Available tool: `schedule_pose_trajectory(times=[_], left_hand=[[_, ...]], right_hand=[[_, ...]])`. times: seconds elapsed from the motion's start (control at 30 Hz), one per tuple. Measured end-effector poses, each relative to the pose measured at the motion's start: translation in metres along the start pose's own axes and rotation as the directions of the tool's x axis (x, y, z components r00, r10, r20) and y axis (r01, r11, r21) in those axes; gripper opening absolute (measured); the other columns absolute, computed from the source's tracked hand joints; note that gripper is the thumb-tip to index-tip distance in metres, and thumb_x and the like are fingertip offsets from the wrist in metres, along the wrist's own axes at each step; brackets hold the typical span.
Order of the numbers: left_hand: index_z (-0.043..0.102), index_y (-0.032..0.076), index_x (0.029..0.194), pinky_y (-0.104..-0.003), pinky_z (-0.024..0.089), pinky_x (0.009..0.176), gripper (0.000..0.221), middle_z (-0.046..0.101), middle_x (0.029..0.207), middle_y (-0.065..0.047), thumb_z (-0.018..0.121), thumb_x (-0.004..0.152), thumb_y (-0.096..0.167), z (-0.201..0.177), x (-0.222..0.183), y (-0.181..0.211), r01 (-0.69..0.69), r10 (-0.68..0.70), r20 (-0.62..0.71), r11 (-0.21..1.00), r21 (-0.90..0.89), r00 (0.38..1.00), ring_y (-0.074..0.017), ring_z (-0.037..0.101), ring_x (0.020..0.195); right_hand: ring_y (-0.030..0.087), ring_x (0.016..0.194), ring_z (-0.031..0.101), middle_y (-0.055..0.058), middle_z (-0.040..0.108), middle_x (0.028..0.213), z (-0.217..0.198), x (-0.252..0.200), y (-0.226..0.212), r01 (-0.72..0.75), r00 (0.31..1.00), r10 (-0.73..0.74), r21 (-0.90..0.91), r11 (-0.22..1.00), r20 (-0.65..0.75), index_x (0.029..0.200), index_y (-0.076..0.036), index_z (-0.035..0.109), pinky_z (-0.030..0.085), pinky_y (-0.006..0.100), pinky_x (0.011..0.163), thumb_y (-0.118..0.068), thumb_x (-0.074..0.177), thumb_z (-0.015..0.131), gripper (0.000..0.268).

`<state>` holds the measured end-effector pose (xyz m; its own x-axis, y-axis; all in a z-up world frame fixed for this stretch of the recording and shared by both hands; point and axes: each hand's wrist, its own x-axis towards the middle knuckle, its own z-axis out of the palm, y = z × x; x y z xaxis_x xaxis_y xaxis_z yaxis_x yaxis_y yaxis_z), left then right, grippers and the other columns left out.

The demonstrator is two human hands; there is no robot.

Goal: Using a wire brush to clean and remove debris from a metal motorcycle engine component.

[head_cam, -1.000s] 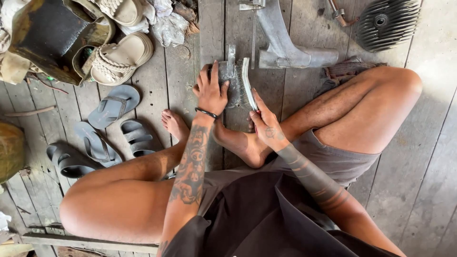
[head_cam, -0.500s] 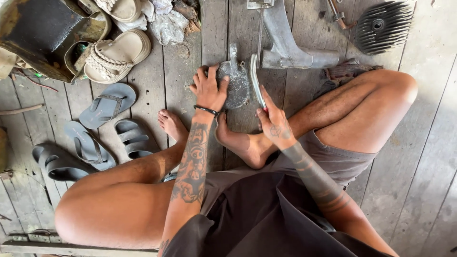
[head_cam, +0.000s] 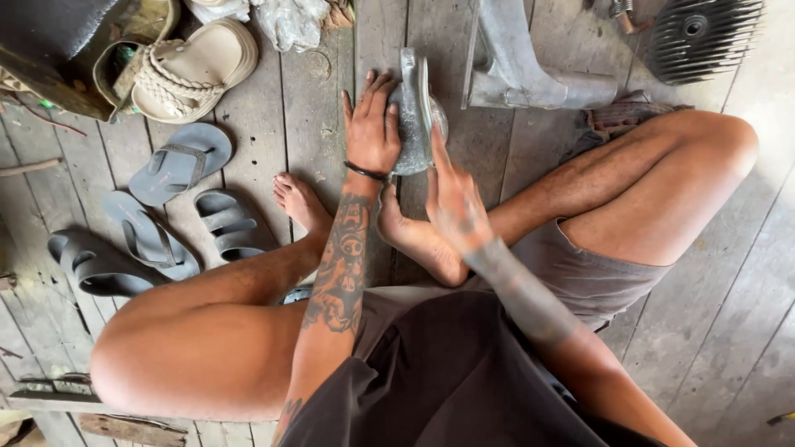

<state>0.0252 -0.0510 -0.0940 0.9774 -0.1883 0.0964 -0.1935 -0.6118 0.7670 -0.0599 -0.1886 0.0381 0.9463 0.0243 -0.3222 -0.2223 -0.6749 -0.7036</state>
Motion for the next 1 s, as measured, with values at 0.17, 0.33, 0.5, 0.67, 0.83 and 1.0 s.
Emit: schedule_pose_trajectory(times=[0.17, 0.33, 0.5, 0.67, 0.83, 1.0], left_hand=[[0.058, 0.010, 0.139, -0.068, 0.015, 0.124, 0.041, 0.052, 0.155, -0.005, 0.037, 0.106, 0.022, 0.003, 0.000, 0.005, 0.050, -0.050, -0.002, 0.998, 0.024, 0.999, -0.0291, 0.033, 0.153], [0.055, 0.014, 0.144, -0.069, 0.015, 0.124, 0.050, 0.051, 0.157, -0.004, 0.026, 0.110, 0.035, 0.005, -0.002, 0.003, 0.067, -0.067, 0.002, 0.998, -0.011, 0.998, -0.0285, 0.032, 0.155], [0.055, 0.012, 0.143, -0.069, 0.022, 0.123, 0.046, 0.052, 0.155, -0.005, 0.029, 0.111, 0.033, 0.007, -0.003, 0.001, 0.031, -0.029, -0.048, 0.999, 0.045, 0.998, -0.0299, 0.035, 0.153], [0.056, 0.013, 0.144, -0.067, 0.017, 0.124, 0.054, 0.052, 0.156, -0.005, 0.023, 0.110, 0.039, 0.000, 0.005, 0.011, 0.050, -0.050, 0.003, 0.999, 0.019, 0.999, -0.0288, 0.033, 0.153], [0.057, 0.011, 0.142, -0.067, 0.020, 0.124, 0.049, 0.052, 0.155, -0.006, 0.027, 0.111, 0.035, 0.007, 0.005, 0.002, -0.002, 0.003, -0.035, 1.000, 0.029, 0.999, -0.0321, 0.035, 0.153], [0.055, 0.012, 0.145, -0.066, 0.019, 0.124, 0.047, 0.051, 0.157, -0.007, 0.030, 0.111, 0.033, 0.006, 0.001, 0.000, 0.030, -0.030, -0.036, 1.000, -0.006, 0.999, -0.0289, 0.035, 0.154]], right_hand=[[0.040, 0.126, 0.062, 0.015, 0.040, 0.163, 0.008, -0.019, 0.035, 0.071, 0.997, -0.069, -0.037, 0.997, 0.046, 0.162, -0.009, 0.022, 0.046, 0.048, 0.105, -0.024, 0.108, 0.034, 0.058], [0.049, 0.089, 0.067, 0.025, 0.066, 0.126, 0.004, 0.006, 0.016, 0.054, 0.999, -0.054, -0.058, 0.997, -0.004, 0.164, -0.019, 0.015, 0.050, 0.055, 0.074, -0.008, 0.105, 0.042, 0.067], [0.049, 0.063, 0.060, 0.022, 0.059, 0.093, -0.001, -0.030, 0.040, -0.024, 0.984, 0.073, -0.287, 0.958, 0.161, 0.166, -0.027, 0.015, 0.047, 0.060, 0.060, -0.018, 0.107, 0.041, 0.065], [0.047, 0.079, 0.068, 0.025, 0.070, 0.101, -0.014, 0.014, 0.028, 0.071, 0.997, -0.071, -0.102, 0.992, 0.005, 0.165, -0.020, 0.018, 0.051, 0.055, 0.070, -0.006, 0.106, 0.047, 0.067], [0.047, 0.065, 0.065, 0.026, 0.069, 0.095, -0.021, -0.012, 0.019, -0.029, 0.991, 0.041, -0.094, 0.995, 0.129, 0.165, -0.021, 0.016, 0.048, 0.054, 0.067, -0.014, 0.105, 0.043, 0.066], [0.048, 0.084, 0.071, 0.021, 0.073, 0.128, 0.005, 0.029, 0.011, 0.027, 1.000, -0.027, 0.004, 1.000, -0.009, 0.163, -0.025, 0.015, 0.055, 0.055, 0.082, -0.007, 0.101, 0.043, 0.070]])
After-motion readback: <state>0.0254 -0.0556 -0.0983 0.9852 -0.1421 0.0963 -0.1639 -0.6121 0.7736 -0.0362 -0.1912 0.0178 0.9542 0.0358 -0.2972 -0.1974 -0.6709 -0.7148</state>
